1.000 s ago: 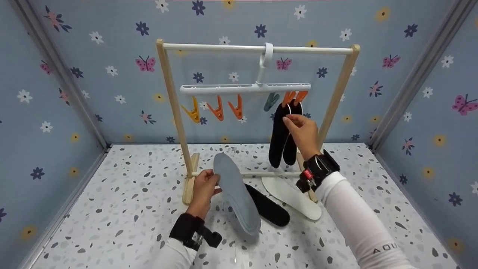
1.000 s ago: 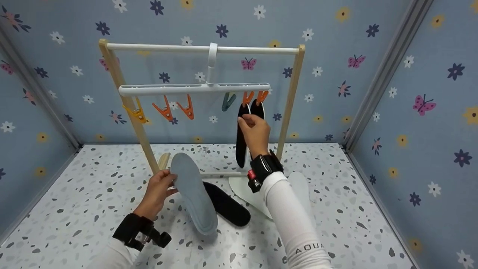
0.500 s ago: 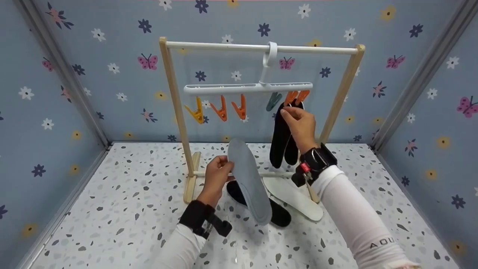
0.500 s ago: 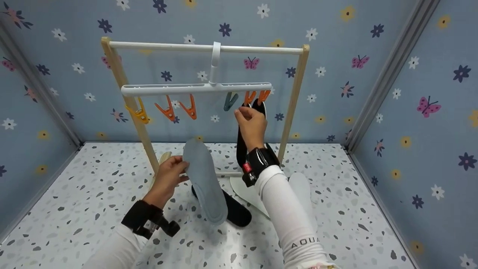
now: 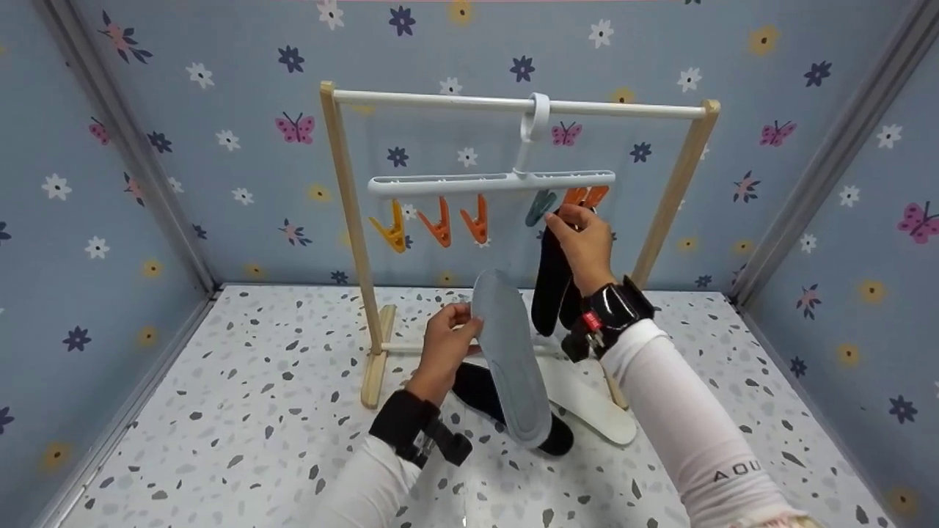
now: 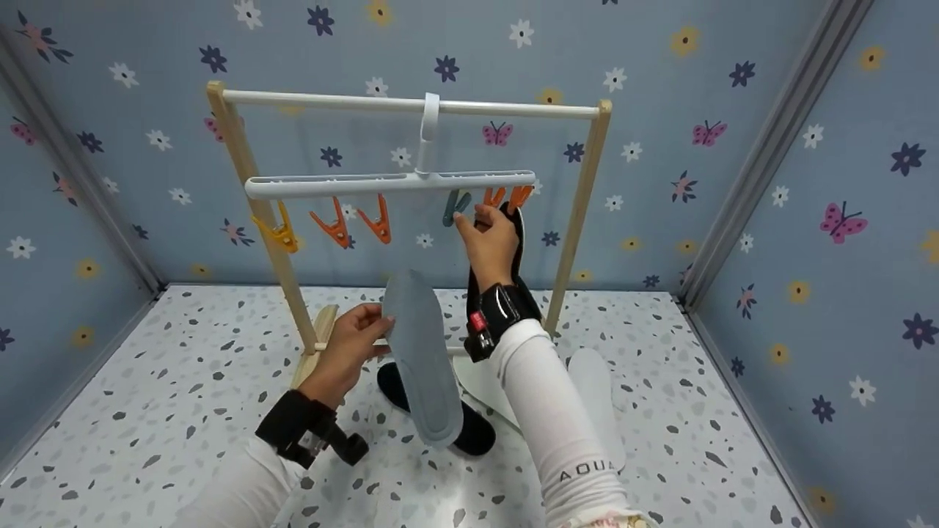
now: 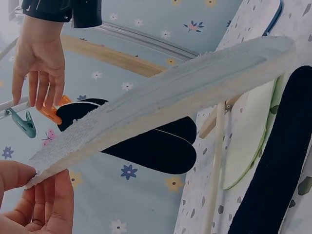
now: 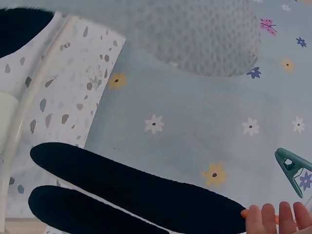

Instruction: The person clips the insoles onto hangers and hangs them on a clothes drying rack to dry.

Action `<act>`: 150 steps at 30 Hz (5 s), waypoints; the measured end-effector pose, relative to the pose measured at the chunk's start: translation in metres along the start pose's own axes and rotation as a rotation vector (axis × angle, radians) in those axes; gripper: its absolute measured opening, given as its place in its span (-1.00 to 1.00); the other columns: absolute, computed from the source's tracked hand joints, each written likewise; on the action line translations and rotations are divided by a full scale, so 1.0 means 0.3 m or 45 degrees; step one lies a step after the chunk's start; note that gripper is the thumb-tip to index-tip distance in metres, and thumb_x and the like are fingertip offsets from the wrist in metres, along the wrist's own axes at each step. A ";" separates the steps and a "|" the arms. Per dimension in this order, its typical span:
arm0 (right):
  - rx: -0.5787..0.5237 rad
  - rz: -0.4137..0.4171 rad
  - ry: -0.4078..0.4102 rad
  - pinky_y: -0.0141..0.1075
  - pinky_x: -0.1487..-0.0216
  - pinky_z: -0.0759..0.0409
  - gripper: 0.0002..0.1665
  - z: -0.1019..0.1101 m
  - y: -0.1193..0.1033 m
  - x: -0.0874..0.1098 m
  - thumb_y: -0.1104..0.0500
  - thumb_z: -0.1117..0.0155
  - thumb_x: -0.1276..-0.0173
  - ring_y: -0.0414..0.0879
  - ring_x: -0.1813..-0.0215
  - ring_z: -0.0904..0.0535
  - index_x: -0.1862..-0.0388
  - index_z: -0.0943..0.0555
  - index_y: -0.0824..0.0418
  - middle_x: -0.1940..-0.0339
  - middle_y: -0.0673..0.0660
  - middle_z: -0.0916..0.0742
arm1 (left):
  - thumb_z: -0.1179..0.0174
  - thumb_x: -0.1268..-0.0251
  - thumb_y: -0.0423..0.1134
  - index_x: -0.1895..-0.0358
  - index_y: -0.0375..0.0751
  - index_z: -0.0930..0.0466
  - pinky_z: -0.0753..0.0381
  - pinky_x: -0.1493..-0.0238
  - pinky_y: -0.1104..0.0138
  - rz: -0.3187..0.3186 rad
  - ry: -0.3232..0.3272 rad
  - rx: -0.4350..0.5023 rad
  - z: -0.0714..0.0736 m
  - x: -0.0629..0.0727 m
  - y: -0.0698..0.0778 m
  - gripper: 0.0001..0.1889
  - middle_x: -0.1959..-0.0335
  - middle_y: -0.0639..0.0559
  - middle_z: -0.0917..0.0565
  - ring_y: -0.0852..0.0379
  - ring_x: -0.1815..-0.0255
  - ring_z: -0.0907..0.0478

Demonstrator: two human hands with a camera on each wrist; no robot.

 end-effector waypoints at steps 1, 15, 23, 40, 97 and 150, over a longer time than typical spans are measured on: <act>-0.006 -0.019 -0.002 -0.27 -0.02 -0.52 -0.49 0.000 0.002 -0.001 0.10 -0.30 -0.28 -0.02 -0.04 -0.50 -0.14 -0.52 0.33 -0.06 0.21 -0.61 | -0.11 -0.30 -0.36 -0.04 -0.39 -0.47 -0.64 0.29 0.24 -0.002 -0.011 0.001 -0.002 0.001 -0.003 -0.72 0.13 -0.14 -0.54 0.10 0.24 -0.53; -0.148 -0.138 -0.002 -0.25 -0.14 -0.48 -0.45 -0.022 -0.006 -0.037 0.16 -0.33 -0.25 -0.01 -0.11 -0.51 -0.17 -0.48 0.37 -0.08 0.26 -0.61 | -0.13 -0.30 -0.37 0.04 -0.37 -0.52 -0.63 0.33 0.26 -0.059 -0.049 -0.048 -0.023 -0.012 -0.008 -0.79 0.20 -0.11 -0.56 0.16 0.32 -0.51; -0.152 -0.142 0.029 -0.27 -0.13 -0.47 -0.43 -0.048 -0.028 -0.056 0.17 -0.36 -0.21 0.00 -0.07 -0.51 -0.14 -0.49 0.41 -0.07 0.27 -0.61 | -0.12 -0.31 -0.35 0.00 -0.36 -0.50 -0.60 0.34 0.28 -0.045 -0.057 -0.062 -0.012 -0.019 -0.014 -0.76 0.18 -0.11 -0.56 0.16 0.31 -0.50; -0.143 -0.135 0.096 -0.36 0.07 -0.46 -0.57 -0.066 -0.039 -0.063 0.15 -0.35 -0.21 -0.13 0.17 -0.49 0.02 -0.56 0.39 0.25 0.08 -0.60 | -0.12 -0.32 -0.35 0.02 -0.35 -0.53 -0.62 0.30 0.30 -0.026 -0.072 -0.089 -0.039 -0.013 0.016 -0.78 0.18 -0.11 -0.56 0.12 0.26 -0.53; -0.045 -0.033 0.128 -0.38 0.18 -0.51 -0.61 -0.004 -0.040 -0.072 0.20 -0.44 -0.12 -0.18 0.21 -0.53 0.13 -0.61 0.41 0.23 0.13 -0.67 | -0.16 -0.33 -0.24 0.00 -0.28 -0.56 -0.56 0.05 0.21 0.106 -0.023 -0.065 -0.083 -0.167 0.076 -0.74 0.09 -0.09 -0.58 0.06 0.08 -0.55; -0.354 -0.030 0.262 -0.45 0.39 -0.46 -0.91 -0.046 -0.044 -0.049 0.36 -0.38 -0.13 -0.26 0.48 -0.47 0.50 -0.61 0.31 0.60 -0.07 -0.60 | -0.15 -0.35 -0.22 0.02 -0.25 -0.60 -0.54 0.00 0.22 0.179 0.007 0.037 -0.116 -0.197 0.068 -0.76 0.07 -0.06 -0.62 0.10 0.08 -0.55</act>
Point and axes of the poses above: each hand's wrist, its own x-axis away from the middle knuckle, its own z-axis out of the back of the hand, y = z × x, the point moved 3 cm from there along -x, towards the middle knuckle
